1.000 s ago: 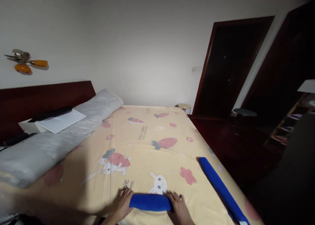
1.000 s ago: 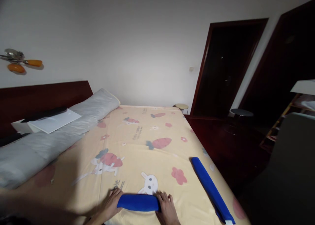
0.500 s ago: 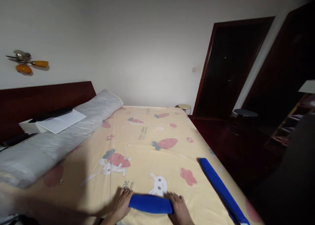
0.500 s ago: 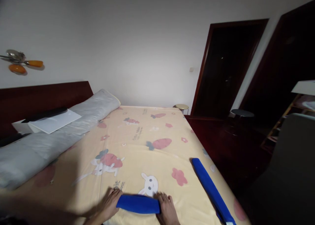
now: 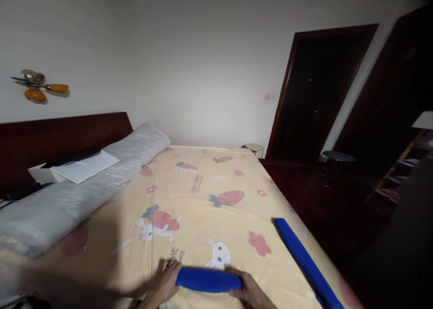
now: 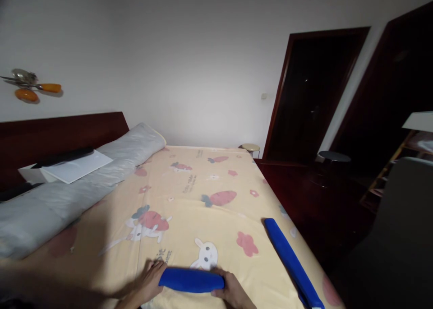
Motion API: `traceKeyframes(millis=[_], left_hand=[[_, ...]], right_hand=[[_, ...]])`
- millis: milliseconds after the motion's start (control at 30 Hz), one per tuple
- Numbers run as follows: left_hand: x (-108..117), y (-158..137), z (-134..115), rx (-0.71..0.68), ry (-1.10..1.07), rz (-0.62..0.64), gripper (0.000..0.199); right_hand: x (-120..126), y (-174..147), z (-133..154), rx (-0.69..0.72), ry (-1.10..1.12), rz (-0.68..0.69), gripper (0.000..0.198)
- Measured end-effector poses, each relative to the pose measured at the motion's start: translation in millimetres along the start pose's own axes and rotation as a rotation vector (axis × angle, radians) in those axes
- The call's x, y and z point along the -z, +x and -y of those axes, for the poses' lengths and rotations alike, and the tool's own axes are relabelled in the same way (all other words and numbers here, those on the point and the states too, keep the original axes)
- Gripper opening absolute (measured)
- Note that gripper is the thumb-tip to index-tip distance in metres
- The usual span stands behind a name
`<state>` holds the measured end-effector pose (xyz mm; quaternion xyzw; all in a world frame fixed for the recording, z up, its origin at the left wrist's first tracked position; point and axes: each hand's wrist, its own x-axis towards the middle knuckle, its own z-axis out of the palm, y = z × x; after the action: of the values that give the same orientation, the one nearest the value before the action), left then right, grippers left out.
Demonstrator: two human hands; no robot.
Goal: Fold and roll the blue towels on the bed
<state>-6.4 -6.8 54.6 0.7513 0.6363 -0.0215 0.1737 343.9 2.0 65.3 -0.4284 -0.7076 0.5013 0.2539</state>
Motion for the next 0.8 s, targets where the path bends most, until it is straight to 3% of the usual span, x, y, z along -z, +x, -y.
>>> traceKeyframes(millis=[100,200,333,500,600,800], left_hand=[[1.1,0.0,-1.9,0.031,-0.004,0.004,0.068],[4.7,-1.4,-7.9,0.041,-0.003,0.013,0.070],[7.0,-3.8,-20.7,0.042,-0.009,0.020,0.065],[1.1,-2.4,-41.7,0.010,-0.130,0.003,0.062],[-3.5,-1.7,-55.8,0.022,-0.198,0.030,0.072],[-7.0,-10.2,-68.8,-0.164,-0.283,0.066,0.081]], right_hand=[[2.7,8.1,0.5,-0.034,0.226,-0.087,0.054],[7.6,16.6,11.1,-0.085,0.316,-0.226,0.051],[22.2,20.6,45.5,-0.042,0.270,-0.371,0.049],[35.4,14.1,100.4,0.009,0.321,-0.393,0.046],[40.3,7.4,129.0,0.056,0.279,-0.440,0.046],[53.7,-8.7,165.4,0.091,0.175,-0.604,0.051]])
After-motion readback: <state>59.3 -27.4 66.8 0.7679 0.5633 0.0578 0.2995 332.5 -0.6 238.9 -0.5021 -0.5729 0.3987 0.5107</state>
